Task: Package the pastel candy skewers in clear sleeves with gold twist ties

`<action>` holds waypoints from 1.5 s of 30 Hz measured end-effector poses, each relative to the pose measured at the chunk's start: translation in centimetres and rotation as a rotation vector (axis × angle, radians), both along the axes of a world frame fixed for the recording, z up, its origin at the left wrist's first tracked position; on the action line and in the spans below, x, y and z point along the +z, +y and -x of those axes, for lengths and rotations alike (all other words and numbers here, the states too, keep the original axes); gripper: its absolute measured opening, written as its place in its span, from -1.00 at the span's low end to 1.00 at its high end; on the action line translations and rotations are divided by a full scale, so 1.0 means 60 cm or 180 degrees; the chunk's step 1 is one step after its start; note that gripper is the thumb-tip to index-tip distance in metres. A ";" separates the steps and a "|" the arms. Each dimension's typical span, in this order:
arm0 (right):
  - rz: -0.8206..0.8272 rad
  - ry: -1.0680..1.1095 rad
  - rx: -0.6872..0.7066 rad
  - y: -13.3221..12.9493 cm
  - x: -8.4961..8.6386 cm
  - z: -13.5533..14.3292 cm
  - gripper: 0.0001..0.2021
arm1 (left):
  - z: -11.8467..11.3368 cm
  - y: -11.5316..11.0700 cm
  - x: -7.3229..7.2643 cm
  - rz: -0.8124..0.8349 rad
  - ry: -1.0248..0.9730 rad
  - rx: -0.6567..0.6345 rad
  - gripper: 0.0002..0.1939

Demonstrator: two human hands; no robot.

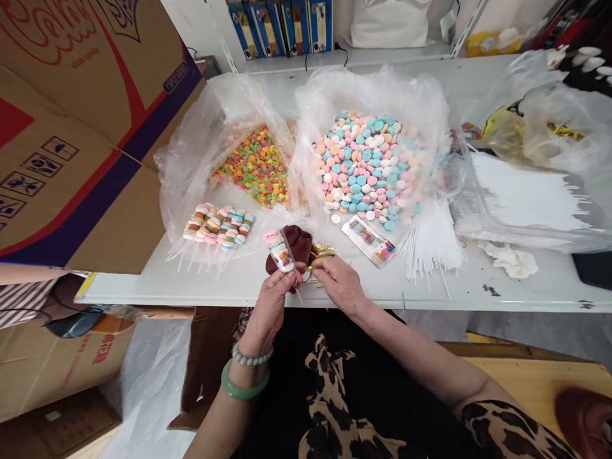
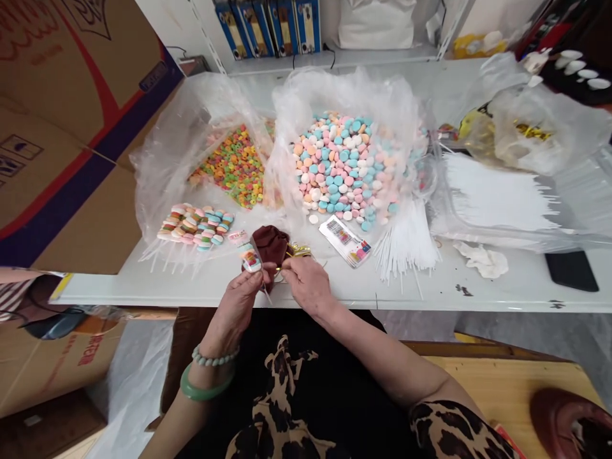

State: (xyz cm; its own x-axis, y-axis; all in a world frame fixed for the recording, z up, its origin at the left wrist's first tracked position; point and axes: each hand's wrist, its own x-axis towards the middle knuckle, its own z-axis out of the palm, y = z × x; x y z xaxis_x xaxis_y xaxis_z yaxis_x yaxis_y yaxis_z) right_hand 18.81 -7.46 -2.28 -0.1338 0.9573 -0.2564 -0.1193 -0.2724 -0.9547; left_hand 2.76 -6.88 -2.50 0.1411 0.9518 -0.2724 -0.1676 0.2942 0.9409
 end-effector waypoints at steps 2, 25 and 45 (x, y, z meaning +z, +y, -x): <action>-0.0035 0.0019 -0.0166 0.004 0.005 0.008 -0.75 | -0.006 -0.007 -0.003 0.0283 -0.0061 -0.0317 -0.71; -0.2390 -0.4413 0.0594 0.001 -0.084 -0.113 -0.77 | -0.026 0.011 -0.028 0.0456 -0.0163 0.1007 -0.71; -0.1401 -0.3920 -0.0367 -0.014 -0.073 -0.097 -0.85 | -0.063 0.045 -0.019 0.0625 -0.0019 0.1234 -0.81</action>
